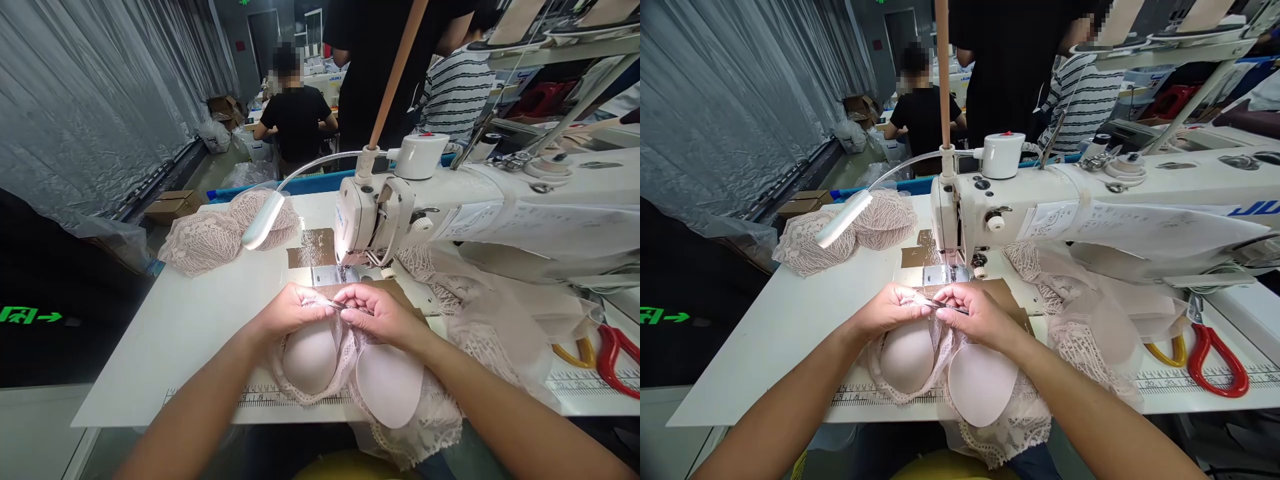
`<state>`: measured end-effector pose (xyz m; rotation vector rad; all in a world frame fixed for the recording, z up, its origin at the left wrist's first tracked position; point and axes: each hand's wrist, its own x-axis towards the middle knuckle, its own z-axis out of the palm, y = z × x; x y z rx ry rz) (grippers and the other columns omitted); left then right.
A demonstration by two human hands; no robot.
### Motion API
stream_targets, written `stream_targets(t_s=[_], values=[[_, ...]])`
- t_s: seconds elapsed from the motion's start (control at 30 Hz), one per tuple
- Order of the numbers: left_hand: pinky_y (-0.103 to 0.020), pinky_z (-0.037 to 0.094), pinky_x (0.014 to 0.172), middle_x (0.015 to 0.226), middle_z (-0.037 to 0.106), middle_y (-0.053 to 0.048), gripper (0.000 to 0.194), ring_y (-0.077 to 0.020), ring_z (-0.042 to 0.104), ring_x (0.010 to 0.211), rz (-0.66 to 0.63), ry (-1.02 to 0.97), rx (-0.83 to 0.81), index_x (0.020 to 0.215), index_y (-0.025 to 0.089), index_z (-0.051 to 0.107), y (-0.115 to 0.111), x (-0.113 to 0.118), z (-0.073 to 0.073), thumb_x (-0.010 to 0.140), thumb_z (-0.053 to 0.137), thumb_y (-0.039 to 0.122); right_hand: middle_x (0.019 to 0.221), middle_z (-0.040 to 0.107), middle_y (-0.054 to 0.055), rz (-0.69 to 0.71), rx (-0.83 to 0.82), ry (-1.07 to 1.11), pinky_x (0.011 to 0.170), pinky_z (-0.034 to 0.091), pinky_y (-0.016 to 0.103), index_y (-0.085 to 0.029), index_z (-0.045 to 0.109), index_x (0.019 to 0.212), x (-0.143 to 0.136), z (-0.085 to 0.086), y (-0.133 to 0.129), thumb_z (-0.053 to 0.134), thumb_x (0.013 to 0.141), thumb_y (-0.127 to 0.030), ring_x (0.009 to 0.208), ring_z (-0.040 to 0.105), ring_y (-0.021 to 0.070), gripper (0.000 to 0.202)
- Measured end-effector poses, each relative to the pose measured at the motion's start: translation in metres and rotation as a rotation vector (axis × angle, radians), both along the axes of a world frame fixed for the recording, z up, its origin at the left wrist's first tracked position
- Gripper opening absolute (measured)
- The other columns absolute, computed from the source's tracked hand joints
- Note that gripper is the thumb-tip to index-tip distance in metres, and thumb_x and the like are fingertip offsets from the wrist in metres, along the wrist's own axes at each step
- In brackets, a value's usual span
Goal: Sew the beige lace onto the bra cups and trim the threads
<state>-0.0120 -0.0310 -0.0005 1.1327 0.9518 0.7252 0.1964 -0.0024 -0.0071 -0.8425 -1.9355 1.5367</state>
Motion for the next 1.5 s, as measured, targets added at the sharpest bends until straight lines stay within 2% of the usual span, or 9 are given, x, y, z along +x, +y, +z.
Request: stream_targets(t_s=[0.13, 0.3, 0.57, 0.8, 0.97, 1.13, 1.27, 1.33, 1.5], values=[[-0.022, 0.035, 0.055, 0.061, 0.054, 0.0, 0.03, -0.009, 0.045, 0.057, -0.016, 0.021, 0.004, 0.074, 0.009, 0.069, 0.0, 0.002, -0.003, 0.069, 0.075, 0.038, 0.082, 0.062, 0.003, -0.034, 0.0, 0.015, 0.065, 0.046, 0.027, -0.017, 0.061, 0.089, -0.004, 0.002, -0.004, 0.062, 0.079, -0.034, 0.073, 0.057, 0.0141, 0.02], [-0.021, 0.021, 0.048, 0.054, 0.033, 0.005, 0.039, -0.0054, 0.029, 0.052, -0.024, 0.053, 0.008, 0.058, 0.01, 0.055, 0.0, 0.004, -0.003, 0.068, 0.075, 0.042, 0.079, 0.062, 0.002, -0.074, 0.052, 0.017, 0.068, 0.046, 0.028, -0.018, 0.062, 0.082, -0.007, 0.003, -0.006, 0.061, 0.081, -0.033, 0.074, 0.057, 0.0147, 0.016], [-0.022, 0.016, 0.047, 0.056, 0.028, 0.006, 0.044, -0.005, 0.024, 0.051, -0.049, 0.06, -0.004, 0.055, 0.014, 0.043, 0.001, 0.001, -0.004, 0.069, 0.073, 0.043, 0.083, 0.063, 0.003, -0.027, -0.006, 0.017, 0.067, 0.046, 0.028, -0.018, 0.062, 0.089, -0.001, -0.005, 0.002, 0.062, 0.08, -0.034, 0.074, 0.058, 0.0147, 0.018], [-0.022, 0.016, 0.05, 0.057, 0.026, 0.006, 0.047, -0.0054, 0.023, 0.054, -0.059, 0.067, 0.028, 0.053, 0.013, 0.041, 0.002, 0.006, -0.009, 0.068, 0.075, 0.041, 0.082, 0.062, 0.002, -0.029, -0.011, -0.013, 0.069, 0.046, 0.028, -0.018, 0.062, 0.086, -0.006, 0.0, -0.003, 0.063, 0.079, -0.033, 0.076, 0.058, 0.0146, 0.017], [-0.02, 0.025, 0.05, 0.056, 0.037, 0.005, 0.037, -0.0055, 0.032, 0.053, -0.061, 0.036, -0.011, 0.06, 0.01, 0.055, 0.0, 0.007, -0.007, 0.069, 0.074, 0.039, 0.075, 0.06, 0.001, -0.084, -0.066, 0.027, 0.064, 0.044, 0.026, -0.016, 0.06, 0.079, -0.008, -0.001, -0.002, 0.064, 0.078, -0.034, 0.069, 0.055, 0.0131, 0.018], [-0.022, 0.041, 0.056, 0.068, 0.058, -0.002, 0.028, -0.0103, 0.051, 0.059, -0.03, -0.011, -0.07, 0.078, 0.01, 0.067, 0.003, -0.004, -0.001, 0.069, 0.075, 0.035, 0.069, 0.053, -0.003, -0.191, -0.188, 0.114, 0.057, 0.04, 0.024, -0.019, 0.056, 0.093, 0.002, -0.006, 0.004, 0.06, 0.082, -0.043, 0.059, 0.049, 0.0095, 0.027], [-0.022, 0.044, 0.059, 0.069, 0.062, -0.003, 0.026, -0.011, 0.055, 0.061, 0.035, -0.035, -0.097, 0.077, 0.011, 0.065, 0.007, -0.013, -0.002, 0.07, 0.075, 0.033, 0.097, 0.06, 0.007, -0.106, -0.287, 0.126, 0.074, 0.046, 0.03, -0.017, 0.056, 0.104, 0.003, -0.007, 0.006, 0.07, 0.072, -0.044, 0.086, 0.057, 0.0166, 0.045], [-0.022, 0.046, 0.06, 0.071, 0.064, -0.003, 0.026, -0.0122, 0.058, 0.063, 0.061, -0.054, -0.097, 0.079, 0.011, 0.065, 0.008, -0.016, -0.004, 0.07, 0.075, 0.033, 0.101, 0.06, 0.009, -0.046, -0.306, 0.082, 0.077, 0.047, 0.031, -0.017, 0.057, 0.107, 0.002, -0.005, 0.005, 0.073, 0.068, -0.041, 0.093, 0.057, 0.0188, 0.049], [-0.026, 0.049, 0.067, 0.081, 0.069, -0.008, 0.029, -0.0164, 0.063, 0.071, 0.065, -0.062, -0.08, 0.09, 0.01, 0.068, 0.008, -0.019, -0.005, 0.074, 0.072, 0.034, 0.069, 0.055, -0.002, 0.003, -0.241, -0.049, 0.055, 0.04, 0.024, -0.017, 0.06, 0.082, 0.002, 0.006, 0.001, 0.065, 0.074, -0.035, 0.059, 0.049, 0.01, 0.021]])
